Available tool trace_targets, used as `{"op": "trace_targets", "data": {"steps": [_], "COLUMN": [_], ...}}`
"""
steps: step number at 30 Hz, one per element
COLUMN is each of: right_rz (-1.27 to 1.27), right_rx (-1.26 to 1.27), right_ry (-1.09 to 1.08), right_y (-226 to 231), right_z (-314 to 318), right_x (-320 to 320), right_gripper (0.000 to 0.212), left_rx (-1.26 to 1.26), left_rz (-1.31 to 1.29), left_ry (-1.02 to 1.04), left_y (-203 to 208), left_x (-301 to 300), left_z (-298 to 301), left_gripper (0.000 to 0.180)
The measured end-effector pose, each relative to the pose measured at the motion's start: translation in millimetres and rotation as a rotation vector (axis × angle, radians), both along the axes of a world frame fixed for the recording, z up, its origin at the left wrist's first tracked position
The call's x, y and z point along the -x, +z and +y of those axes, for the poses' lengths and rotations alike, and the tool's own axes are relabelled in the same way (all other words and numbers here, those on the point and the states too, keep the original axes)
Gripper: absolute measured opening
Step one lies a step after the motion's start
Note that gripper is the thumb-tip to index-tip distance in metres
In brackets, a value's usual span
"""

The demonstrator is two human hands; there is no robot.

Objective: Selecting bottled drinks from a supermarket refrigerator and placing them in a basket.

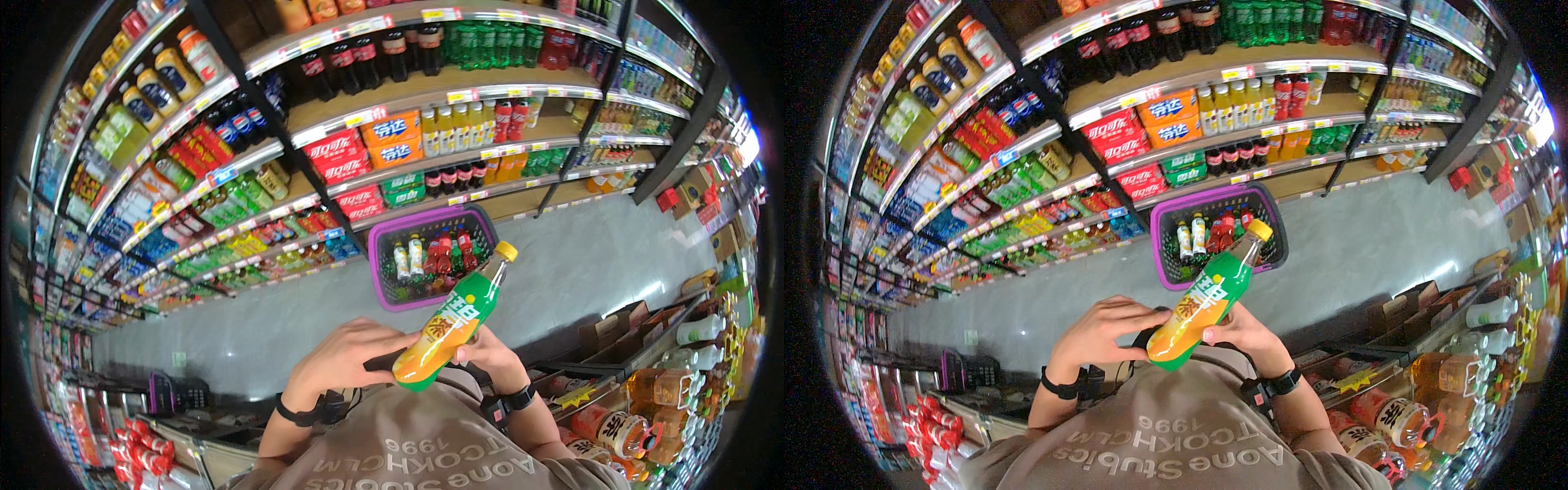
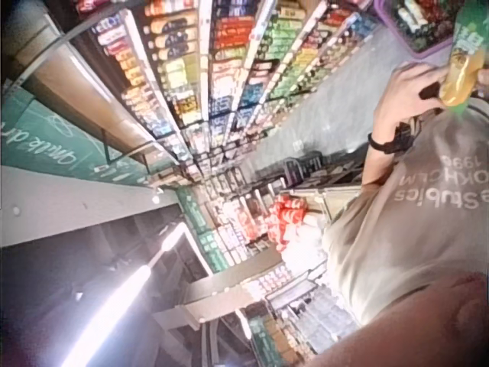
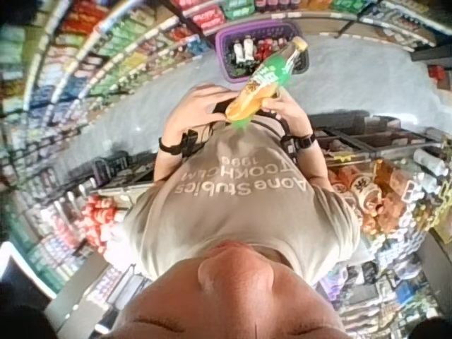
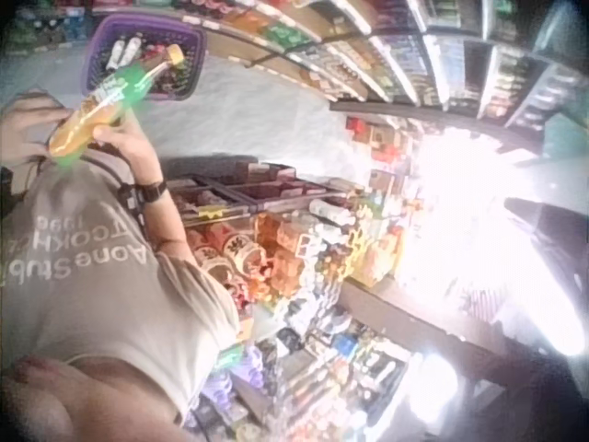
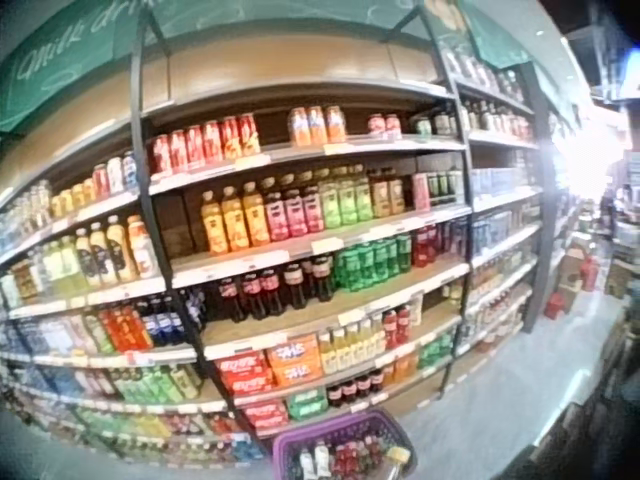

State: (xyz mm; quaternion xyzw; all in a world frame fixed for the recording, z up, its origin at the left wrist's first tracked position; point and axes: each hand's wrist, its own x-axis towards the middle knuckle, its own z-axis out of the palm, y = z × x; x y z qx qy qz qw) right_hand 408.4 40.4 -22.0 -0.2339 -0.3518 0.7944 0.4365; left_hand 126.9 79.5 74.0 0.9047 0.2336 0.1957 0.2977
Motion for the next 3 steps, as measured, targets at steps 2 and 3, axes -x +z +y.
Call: {"op": "trace_targets", "data": {"steps": [2, 3], "right_rz": [-0.042, -0.05], "right_rx": [0.035, 0.019], "right_ry": [0.05, 0.022], "right_y": [-3.7, -6.0], "right_z": [-4.5, -7.2], "right_x": [-13.7, -16.0], "right_gripper": [0.076, 0.08], "left_rx": [-0.035, -0.044], "left_rz": [-0.006, -0.019], "left_ry": [-0.027, -0.06], "left_y": [-3.3, -5.4], "left_x": [-7.5, -17.2], "left_z": [4.3, 11.0], "left_gripper": [0.061, 0.061]}}
